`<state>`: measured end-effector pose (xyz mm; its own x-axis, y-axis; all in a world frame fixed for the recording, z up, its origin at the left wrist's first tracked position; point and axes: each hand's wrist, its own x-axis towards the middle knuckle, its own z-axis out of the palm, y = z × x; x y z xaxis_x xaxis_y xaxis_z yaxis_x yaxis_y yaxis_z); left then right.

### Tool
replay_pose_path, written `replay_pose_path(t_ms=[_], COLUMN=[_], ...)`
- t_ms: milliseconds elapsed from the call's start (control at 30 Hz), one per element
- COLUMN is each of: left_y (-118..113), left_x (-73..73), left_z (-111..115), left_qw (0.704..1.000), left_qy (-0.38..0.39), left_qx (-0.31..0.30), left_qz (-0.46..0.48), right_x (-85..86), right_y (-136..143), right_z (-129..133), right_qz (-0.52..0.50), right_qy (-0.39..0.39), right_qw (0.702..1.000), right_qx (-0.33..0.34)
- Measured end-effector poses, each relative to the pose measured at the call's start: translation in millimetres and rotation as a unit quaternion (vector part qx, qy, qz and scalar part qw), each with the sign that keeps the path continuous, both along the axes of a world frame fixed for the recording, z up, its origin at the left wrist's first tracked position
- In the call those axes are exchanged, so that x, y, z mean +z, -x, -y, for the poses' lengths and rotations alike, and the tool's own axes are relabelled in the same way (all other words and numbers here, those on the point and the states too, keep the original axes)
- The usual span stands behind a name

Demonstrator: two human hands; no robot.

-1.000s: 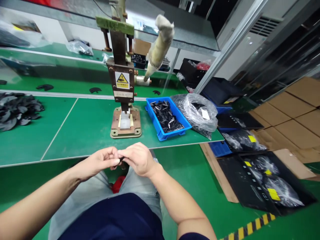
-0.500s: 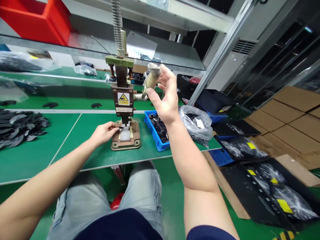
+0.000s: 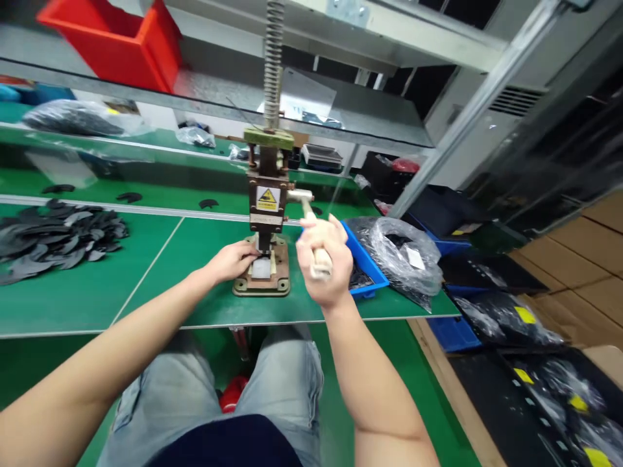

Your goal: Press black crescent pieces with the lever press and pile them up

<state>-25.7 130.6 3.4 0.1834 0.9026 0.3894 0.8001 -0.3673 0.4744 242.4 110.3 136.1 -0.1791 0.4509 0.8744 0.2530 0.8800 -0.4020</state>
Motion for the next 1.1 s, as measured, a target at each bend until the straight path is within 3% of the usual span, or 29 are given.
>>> replay_pose_path(t_ms=[133,233,300,400,567,667,767,900,1000,1100], left_y=[-3,19,52,122,234,267,266,232,203,195], left_x=[10.6,8.7,5.1,1.7,-9.6,-28.4,-47.3,-62.5,-67.2,-63.1], left_z=[14,18,24,44,98,118,124,128,132,139], left_qw=[0.999,0.998,0.993,0.961,0.837,0.813,0.825,0.857,0.898,0.937], left_qy=[-0.032,-0.016,0.000,0.007,0.020,0.094,0.131,0.108,0.079,0.039], left_qx=[-0.019,0.024,0.100,0.269,0.543,0.567,0.539,0.484,0.409,0.324], left_qz=[-0.029,-0.052,-0.063,-0.067,-0.064,-0.095,-0.108,-0.136,-0.139,-0.125], right_x=[-43.1,-52.9,-52.5,-51.1,-53.5,-53.9,-53.7,-54.1,-54.2,-53.8], right_y=[0,7,10,13,21,23,22,18,18,20], right_z=[0,-9,-13,-16,-19,-20,-21,-21,-21,-23], right_qz=[-0.042,-0.080,-0.091,-0.109,-0.158,-0.168,-0.163,-0.149,-0.145,-0.153], right_qy=[-0.041,-0.063,-0.076,-0.082,-0.090,-0.092,-0.092,-0.092,-0.092,-0.094], right_qw=[0.998,0.995,0.993,0.991,0.983,0.982,0.982,0.985,0.985,0.984], right_qx=[-0.007,-0.015,-0.009,0.000,-0.002,0.003,0.003,0.001,-0.001,-0.004])
